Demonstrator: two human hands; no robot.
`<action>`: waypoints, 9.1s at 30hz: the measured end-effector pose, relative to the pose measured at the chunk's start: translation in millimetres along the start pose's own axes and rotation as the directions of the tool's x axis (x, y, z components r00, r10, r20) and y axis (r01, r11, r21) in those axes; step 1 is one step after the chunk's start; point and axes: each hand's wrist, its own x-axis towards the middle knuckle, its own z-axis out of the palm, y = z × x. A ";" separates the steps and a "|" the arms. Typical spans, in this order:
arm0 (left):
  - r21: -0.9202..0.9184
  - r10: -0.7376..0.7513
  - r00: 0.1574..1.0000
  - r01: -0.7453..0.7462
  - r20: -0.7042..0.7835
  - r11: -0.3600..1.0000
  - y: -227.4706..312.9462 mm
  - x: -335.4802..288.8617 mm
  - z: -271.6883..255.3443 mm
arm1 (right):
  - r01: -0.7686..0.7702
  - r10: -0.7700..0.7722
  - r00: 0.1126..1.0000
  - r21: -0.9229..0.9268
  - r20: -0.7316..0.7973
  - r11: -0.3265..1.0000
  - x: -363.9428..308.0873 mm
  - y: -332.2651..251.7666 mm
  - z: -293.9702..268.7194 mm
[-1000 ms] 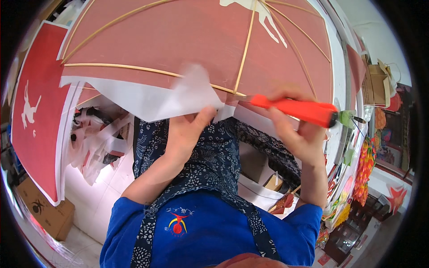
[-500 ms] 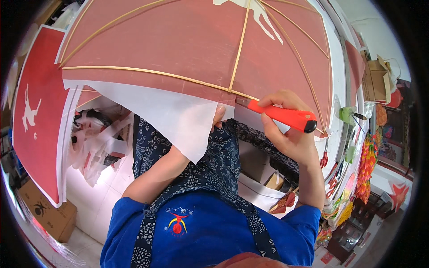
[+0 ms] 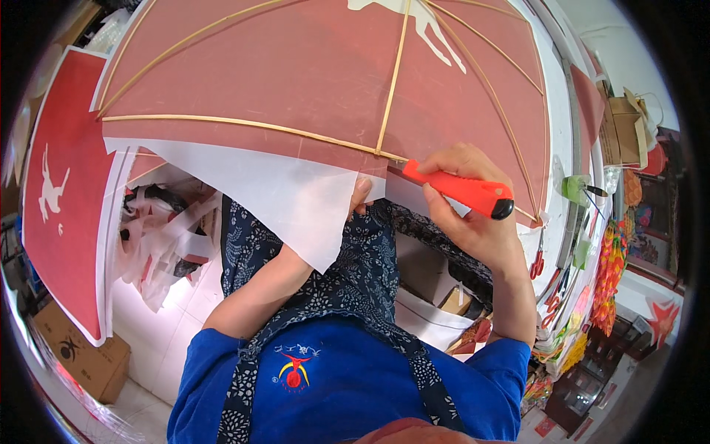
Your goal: Manufacturing a decorative paper craft by applying glue to a frame, trimming paper with a utility knife, and cutting edges with scissors.
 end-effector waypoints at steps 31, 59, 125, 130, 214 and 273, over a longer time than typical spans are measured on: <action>-0.550 0.160 0.950 -0.288 -0.270 0.784 -49.7 2.2 -90.4 | -0.746 0.324 0.609 -0.384 -0.724 0.544 -229.9 155.8 -136.6; 0.054 0.489 0.741 -0.526 -0.461 0.848 155.2 148.5 -193.3 | -0.027 0.788 0.553 0.939 -0.272 0.343 -161.7 102.3 -51.8; -0.169 0.094 0.936 -0.038 0.339 0.985 -45.5 -20.3 45.5 | -0.572 0.397 0.818 0.512 0.416 0.641 -169.6 45.5 48.1; -0.168 0.063 0.937 -0.005 0.344 0.986 -47.7 -19.0 44.0 | -0.585 0.468 0.806 0.615 0.363 0.529 -178.3 42.2 53.9; -0.118 0.151 0.934 -0.118 0.325 0.986 -48.0 -4.0 73.5 | -0.427 0.651 0.756 0.705 -0.065 0.567 -186.6 -12.6 128.4; -0.151 0.170 0.962 -0.139 0.215 0.979 -47.0 -0.8 44.7 | -0.400 0.398 0.908 0.561 0.133 0.725 -207.3 -9.6 106.5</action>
